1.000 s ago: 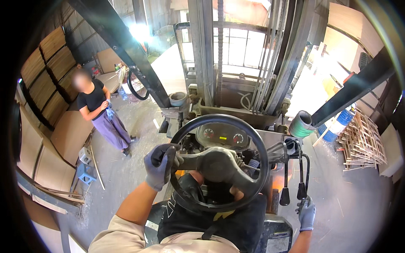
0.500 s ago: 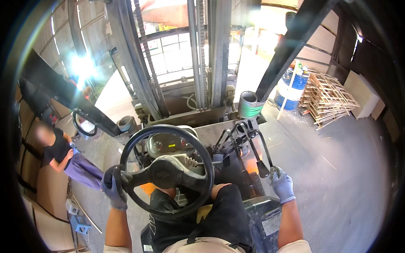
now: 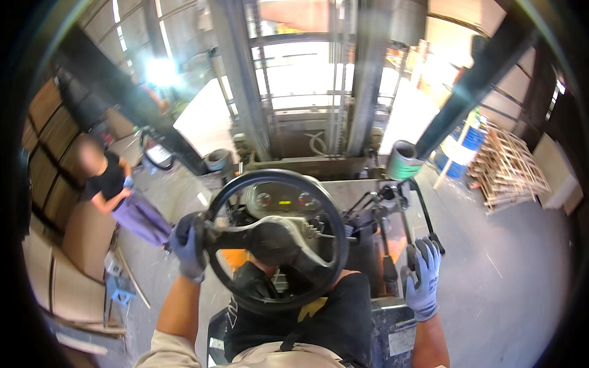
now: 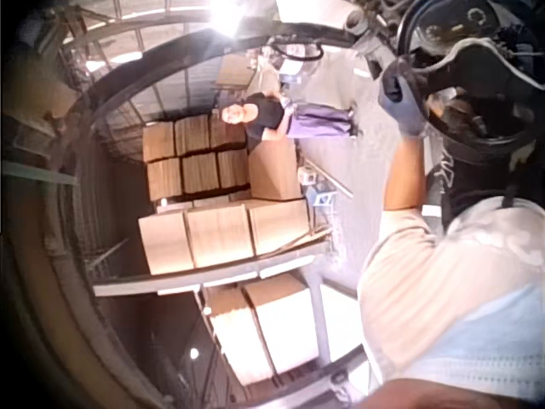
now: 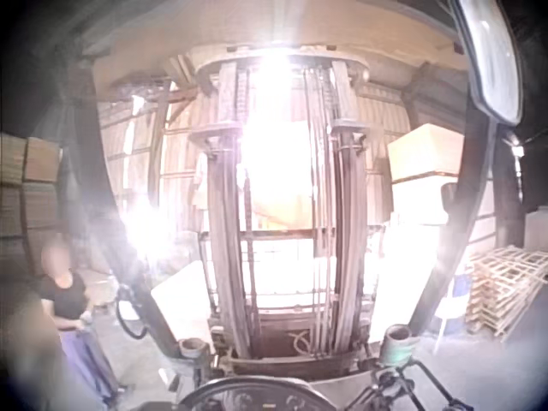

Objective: The person operates a forklift within a lumber warehouse to transport large stacks of wood panels, using the steering wheel and hydraulic levers to lift and move materials.

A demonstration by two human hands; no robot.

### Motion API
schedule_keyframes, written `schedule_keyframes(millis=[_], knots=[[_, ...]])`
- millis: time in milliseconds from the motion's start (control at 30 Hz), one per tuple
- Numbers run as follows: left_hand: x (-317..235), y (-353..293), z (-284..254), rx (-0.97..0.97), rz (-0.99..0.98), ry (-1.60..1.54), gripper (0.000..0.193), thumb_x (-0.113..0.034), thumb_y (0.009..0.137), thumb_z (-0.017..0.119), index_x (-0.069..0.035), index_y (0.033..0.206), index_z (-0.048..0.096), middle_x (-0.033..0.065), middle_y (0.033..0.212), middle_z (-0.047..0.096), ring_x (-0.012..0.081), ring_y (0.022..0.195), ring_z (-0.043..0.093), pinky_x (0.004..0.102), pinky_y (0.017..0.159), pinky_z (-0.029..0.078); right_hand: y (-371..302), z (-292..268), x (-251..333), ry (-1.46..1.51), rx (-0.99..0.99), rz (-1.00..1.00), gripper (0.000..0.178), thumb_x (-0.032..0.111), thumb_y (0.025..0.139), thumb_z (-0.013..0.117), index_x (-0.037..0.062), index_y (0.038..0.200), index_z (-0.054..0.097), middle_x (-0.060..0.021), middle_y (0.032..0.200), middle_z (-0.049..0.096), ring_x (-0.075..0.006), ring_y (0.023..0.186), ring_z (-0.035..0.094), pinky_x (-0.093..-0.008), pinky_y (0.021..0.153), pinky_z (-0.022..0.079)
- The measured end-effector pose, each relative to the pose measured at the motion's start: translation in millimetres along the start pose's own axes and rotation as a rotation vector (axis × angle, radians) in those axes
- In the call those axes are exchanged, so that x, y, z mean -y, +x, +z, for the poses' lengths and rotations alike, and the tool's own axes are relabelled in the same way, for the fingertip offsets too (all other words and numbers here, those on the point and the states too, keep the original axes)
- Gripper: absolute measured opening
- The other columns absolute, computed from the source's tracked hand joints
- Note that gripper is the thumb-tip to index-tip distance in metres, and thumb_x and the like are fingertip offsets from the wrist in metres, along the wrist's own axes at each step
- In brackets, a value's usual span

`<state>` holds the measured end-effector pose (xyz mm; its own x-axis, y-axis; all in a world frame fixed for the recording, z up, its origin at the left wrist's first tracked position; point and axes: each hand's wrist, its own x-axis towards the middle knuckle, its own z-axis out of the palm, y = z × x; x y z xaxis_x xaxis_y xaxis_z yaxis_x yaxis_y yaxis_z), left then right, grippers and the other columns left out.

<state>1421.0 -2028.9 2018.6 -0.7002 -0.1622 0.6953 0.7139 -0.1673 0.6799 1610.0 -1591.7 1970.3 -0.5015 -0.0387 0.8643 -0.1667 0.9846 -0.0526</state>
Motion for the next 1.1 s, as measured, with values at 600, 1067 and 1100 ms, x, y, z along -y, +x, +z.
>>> schedule_keyframes(millis=[600, 1067, 1100], knots=[[9.4, 20.6, 11.9, -0.007, -0.027, -0.193, 0.017, -0.008, 0.101, 0.059, 0.004, 0.107, 0.068, 0.0063, 0.077, 0.070, 0.0095, 0.065, 0.064, 0.0232, 0.060, 0.051, 90.1, 52.2, -52.2, 0.194, -0.182, 0.205, 0.023, 0.011, 0.101, 0.055, -0.0045, 0.114, 0.067, -0.0178, 0.119, 0.068, -0.0307, 0.110, 0.064, -0.0385, 0.097, 0.049], [10.6, 19.4, 14.0, 0.010, -0.085, -0.167, 0.020, -0.013, 0.102, 0.059, 0.004, 0.107, 0.068, 0.0064, 0.074, 0.069, 0.0086, 0.063, 0.061, 0.0225, 0.059, 0.048, 79.4, 45.2, -46.1, 0.173, -0.039, 0.241, 0.021, 0.012, 0.099, 0.058, -0.0022, 0.112, 0.066, -0.0181, 0.114, 0.068, -0.0346, 0.104, 0.064, -0.0416, 0.095, 0.049], [13.6, 19.3, 10.9, 0.046, -0.107, -0.152, 0.018, -0.008, 0.102, 0.057, 0.003, 0.113, 0.066, 0.0066, 0.084, 0.069, 0.0093, 0.068, 0.062, 0.0238, 0.062, 0.050, 77.7, 44.3, -44.6, 0.179, -0.026, 0.231, 0.021, 0.011, 0.098, 0.059, -0.0023, 0.113, 0.066, -0.0183, 0.114, 0.067, -0.0348, 0.104, 0.064, -0.0416, 0.094, 0.049]])
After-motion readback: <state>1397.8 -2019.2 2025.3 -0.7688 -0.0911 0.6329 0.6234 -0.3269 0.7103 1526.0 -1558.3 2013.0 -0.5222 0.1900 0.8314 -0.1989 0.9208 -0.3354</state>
